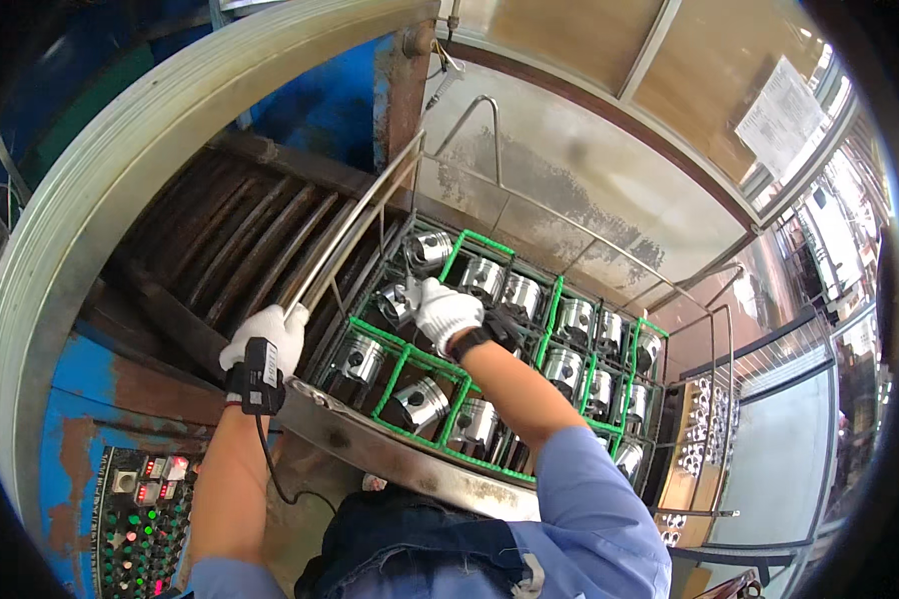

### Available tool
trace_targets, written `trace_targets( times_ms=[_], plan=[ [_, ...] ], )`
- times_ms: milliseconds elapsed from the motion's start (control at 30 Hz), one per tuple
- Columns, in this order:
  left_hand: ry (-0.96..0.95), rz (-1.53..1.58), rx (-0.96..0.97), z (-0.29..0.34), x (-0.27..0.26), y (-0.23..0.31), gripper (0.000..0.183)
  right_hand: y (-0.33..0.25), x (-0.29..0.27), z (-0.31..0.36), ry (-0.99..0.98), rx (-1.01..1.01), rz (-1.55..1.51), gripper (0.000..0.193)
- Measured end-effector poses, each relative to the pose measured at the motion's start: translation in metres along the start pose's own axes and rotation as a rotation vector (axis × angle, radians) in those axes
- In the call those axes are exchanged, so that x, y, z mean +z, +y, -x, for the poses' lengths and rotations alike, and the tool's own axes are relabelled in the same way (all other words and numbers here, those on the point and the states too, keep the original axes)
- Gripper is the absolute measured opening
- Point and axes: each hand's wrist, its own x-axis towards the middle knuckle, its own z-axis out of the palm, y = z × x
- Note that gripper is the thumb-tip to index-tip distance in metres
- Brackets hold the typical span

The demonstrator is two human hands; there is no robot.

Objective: Unloading metal pistons from a cleaning basket and stacking them neatly on cardboard.

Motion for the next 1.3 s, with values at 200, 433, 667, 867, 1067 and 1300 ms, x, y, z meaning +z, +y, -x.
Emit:
trace_targets(
  times_ms=[200,433,667,867,1067,1300],
  plan=[
    [-0.017,-0.001,0.035,-0.006,0.007,0.02,0.061,0.042,0.085,-0.099,-0.199,0.186,0.125,0.042],
    [0.006,-0.01,0.009,-0.006,0.004,0.005,0.06,0.057,0.081,-0.059,0.168,-0.023,-0.309,0.051],
    [-0.003,-0.006,-0.013,0.0,0.003,0.007,0.06,0.113,0.077,-0.052,-0.002,0.011,-0.225,0.039],
    [0.006,-0.019,-0.018,-0.001,0.004,0.01,0.056,0.132,0.038,0.0,-0.071,-0.164,-0.056,0.038],
    [0.057,0.011,0.05,0.002,0.005,0.013,0.054,0.22,-0.004,0.083,-0.135,0.004,0.173,0.055],
    [0.078,0.031,0.102,-0.014,0.018,0.001,0.054,0.409,-0.027,0.229,0.121,1.036,-0.119,0.052]
  ],
)
